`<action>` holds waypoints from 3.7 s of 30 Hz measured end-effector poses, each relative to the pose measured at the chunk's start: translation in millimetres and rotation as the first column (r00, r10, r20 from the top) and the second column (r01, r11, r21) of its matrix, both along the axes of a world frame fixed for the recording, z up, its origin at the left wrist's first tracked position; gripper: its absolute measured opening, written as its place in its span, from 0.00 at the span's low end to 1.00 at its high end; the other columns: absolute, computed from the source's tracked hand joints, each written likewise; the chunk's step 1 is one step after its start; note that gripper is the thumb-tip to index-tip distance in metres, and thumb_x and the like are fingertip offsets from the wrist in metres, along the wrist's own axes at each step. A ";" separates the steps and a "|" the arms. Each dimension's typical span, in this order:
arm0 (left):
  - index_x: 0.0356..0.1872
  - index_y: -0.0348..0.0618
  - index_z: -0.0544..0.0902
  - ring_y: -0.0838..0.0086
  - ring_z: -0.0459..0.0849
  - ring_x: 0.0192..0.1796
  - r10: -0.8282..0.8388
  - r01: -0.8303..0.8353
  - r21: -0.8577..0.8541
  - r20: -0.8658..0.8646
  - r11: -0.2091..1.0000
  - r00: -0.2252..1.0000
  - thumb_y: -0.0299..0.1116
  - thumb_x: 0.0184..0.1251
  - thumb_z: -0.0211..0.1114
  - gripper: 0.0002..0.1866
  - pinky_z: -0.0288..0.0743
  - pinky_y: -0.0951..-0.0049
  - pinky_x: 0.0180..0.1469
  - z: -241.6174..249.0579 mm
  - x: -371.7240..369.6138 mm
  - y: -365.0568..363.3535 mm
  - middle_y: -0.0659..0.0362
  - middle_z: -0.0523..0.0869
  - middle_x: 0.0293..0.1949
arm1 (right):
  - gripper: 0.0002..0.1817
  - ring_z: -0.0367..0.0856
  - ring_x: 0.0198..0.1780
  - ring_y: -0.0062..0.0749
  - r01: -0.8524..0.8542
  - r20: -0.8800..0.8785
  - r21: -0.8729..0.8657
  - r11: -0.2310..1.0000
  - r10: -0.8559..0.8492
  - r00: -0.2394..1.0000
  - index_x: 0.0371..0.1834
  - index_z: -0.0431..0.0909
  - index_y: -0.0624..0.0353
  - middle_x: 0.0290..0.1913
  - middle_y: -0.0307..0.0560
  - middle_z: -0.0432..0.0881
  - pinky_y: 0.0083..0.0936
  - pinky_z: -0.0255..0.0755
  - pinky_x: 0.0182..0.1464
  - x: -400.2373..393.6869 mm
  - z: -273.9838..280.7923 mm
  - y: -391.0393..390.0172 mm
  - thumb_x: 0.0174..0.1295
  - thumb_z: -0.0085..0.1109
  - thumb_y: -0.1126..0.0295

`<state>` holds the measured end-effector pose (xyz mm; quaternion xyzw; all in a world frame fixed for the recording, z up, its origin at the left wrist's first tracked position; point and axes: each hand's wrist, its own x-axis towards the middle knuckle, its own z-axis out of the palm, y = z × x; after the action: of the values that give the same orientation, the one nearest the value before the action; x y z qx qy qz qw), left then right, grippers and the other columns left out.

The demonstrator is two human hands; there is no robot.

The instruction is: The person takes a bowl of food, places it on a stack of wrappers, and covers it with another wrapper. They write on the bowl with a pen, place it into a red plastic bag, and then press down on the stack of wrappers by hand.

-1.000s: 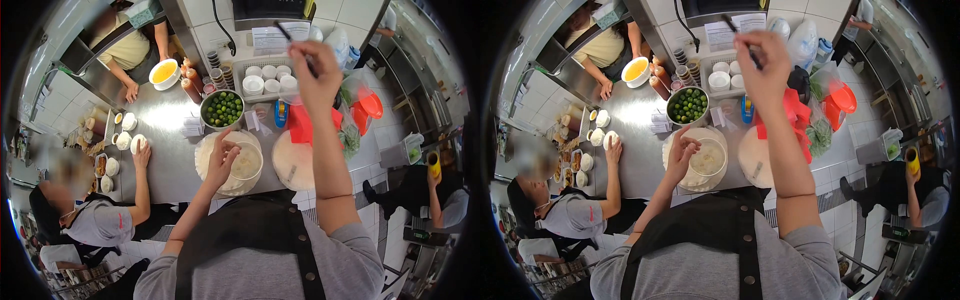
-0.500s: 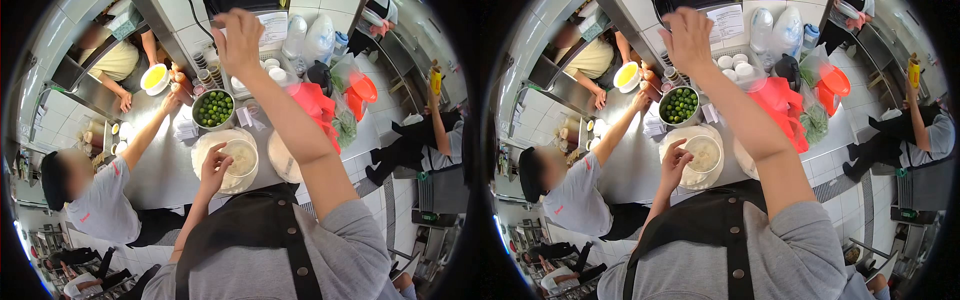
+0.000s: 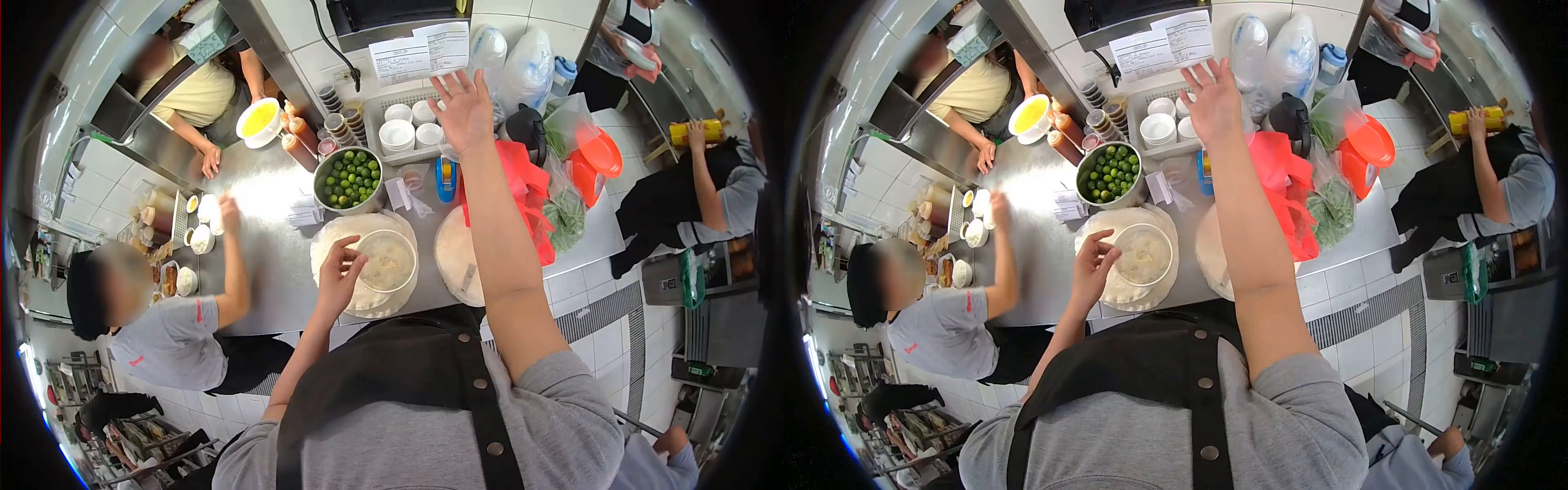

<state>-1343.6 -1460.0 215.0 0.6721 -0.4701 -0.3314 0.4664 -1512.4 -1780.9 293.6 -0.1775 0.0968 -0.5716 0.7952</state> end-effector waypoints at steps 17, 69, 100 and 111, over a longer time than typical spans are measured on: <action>0.48 0.40 0.72 0.66 0.79 0.51 0.406 -0.199 0.423 -0.482 0.884 0.776 0.24 0.64 0.59 0.13 0.80 0.51 0.53 -66.5 -1.0 17.6 0.55 0.77 0.47 | 0.19 0.83 0.41 0.39 -0.498 -0.947 0.180 0.848 0.287 0.146 0.40 0.77 0.61 0.40 0.50 0.83 0.38 0.77 0.44 -20.6 -169.6 189.9 0.56 0.70 0.59; 0.39 0.39 0.88 0.48 0.68 0.71 -0.403 0.386 0.345 0.912 0.856 0.078 0.32 0.57 0.62 0.12 0.36 0.18 0.69 21.8 -148.5 -122.3 0.38 0.71 0.67 | 0.30 0.81 0.60 0.42 -0.299 -0.737 0.341 0.891 0.451 0.504 0.65 0.70 0.68 0.61 0.55 0.79 0.37 0.72 0.65 -217.1 -143.5 37.7 0.69 0.42 0.53; 0.31 0.45 0.91 0.26 0.48 0.75 -0.400 0.495 -0.028 0.552 0.869 0.732 0.35 0.50 0.73 0.08 0.33 0.33 0.77 43.7 -158.2 -109.7 0.18 0.68 0.61 | 0.33 0.77 0.65 0.44 -0.308 -0.559 0.279 0.910 0.414 0.718 0.69 0.67 0.61 0.65 0.51 0.76 0.40 0.71 0.66 -196.2 -127.1 34.3 0.67 0.43 0.52; 0.28 0.46 0.91 0.33 0.44 0.78 -0.463 0.568 0.014 0.596 0.823 0.656 0.30 0.50 0.72 0.04 0.49 0.45 0.77 26.6 -178.1 -122.4 0.34 0.54 0.75 | 0.20 0.79 0.45 0.30 -0.638 -0.934 0.294 0.711 0.355 -0.034 0.52 0.79 0.63 0.44 0.42 0.82 0.30 0.73 0.53 -182.5 -155.1 -11.0 0.69 0.49 0.58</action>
<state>-1521.7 -1582.3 241.6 0.5343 -0.7867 -0.1890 0.2449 -1694.9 -1791.9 138.6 -0.6024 0.4308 -0.0044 0.6719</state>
